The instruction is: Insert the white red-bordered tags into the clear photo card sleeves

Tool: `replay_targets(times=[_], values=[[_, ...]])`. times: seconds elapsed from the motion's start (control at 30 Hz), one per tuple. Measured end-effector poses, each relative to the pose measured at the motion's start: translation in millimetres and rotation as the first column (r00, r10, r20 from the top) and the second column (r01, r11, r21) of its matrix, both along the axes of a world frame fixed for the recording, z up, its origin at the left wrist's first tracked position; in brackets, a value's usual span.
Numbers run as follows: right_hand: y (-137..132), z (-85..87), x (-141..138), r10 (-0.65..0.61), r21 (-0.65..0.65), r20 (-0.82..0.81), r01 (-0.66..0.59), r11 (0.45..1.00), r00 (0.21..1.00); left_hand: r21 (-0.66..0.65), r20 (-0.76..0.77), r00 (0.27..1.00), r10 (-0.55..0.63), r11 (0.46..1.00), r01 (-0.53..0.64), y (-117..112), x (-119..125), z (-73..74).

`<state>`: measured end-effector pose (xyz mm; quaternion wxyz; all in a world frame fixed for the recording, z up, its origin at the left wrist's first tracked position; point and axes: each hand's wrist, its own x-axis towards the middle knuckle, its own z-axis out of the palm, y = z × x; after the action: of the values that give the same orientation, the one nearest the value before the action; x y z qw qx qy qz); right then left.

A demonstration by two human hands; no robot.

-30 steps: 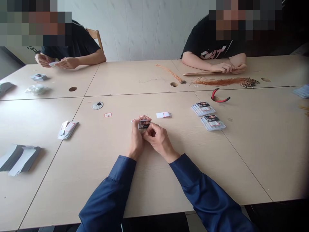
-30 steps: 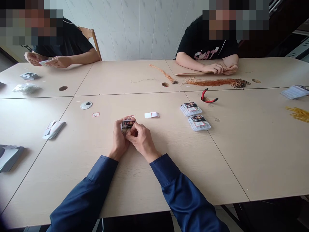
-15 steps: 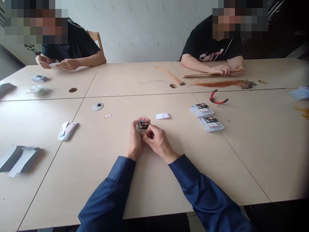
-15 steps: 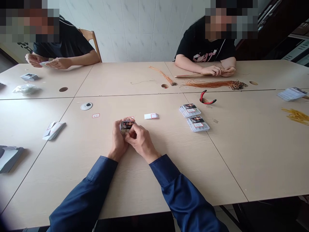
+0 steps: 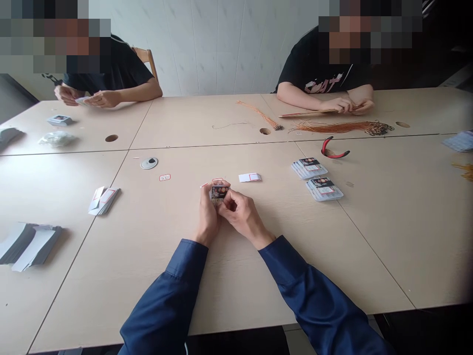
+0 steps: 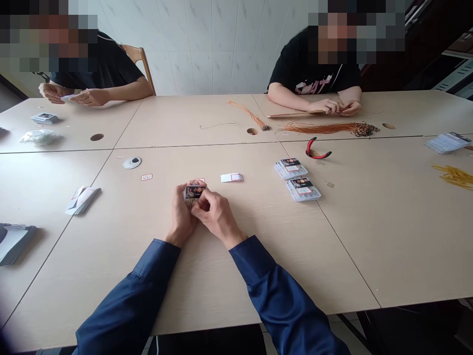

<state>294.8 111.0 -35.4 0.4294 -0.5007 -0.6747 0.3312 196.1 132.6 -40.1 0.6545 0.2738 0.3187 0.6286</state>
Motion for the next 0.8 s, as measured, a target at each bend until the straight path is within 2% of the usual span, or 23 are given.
replay_targets(times=[0.37, 0.6, 0.8], values=[[-0.2, 0.1, 0.8, 0.024, 0.005, 0.024, -0.024, 1.0, 0.999, -0.021, 0.029, 1.0, -0.011, 1.0, 0.012, 0.2, 0.1, 2.0], [-1.4, 1.1, 4.0, 0.018, -0.038, -0.051, -0.02, 0.999, 0.999, -0.045, 0.013, 1.0, 0.016, 0.999, -0.015, 1.0, -0.9, -0.9], [0.2, 1.1, -0.5, 0.009, 0.005, 0.03, -0.009, 1.0, 1.0, -0.007, 0.013, 1.0, 0.0, 1.0, 0.0, -0.5, 0.2, -0.2]])
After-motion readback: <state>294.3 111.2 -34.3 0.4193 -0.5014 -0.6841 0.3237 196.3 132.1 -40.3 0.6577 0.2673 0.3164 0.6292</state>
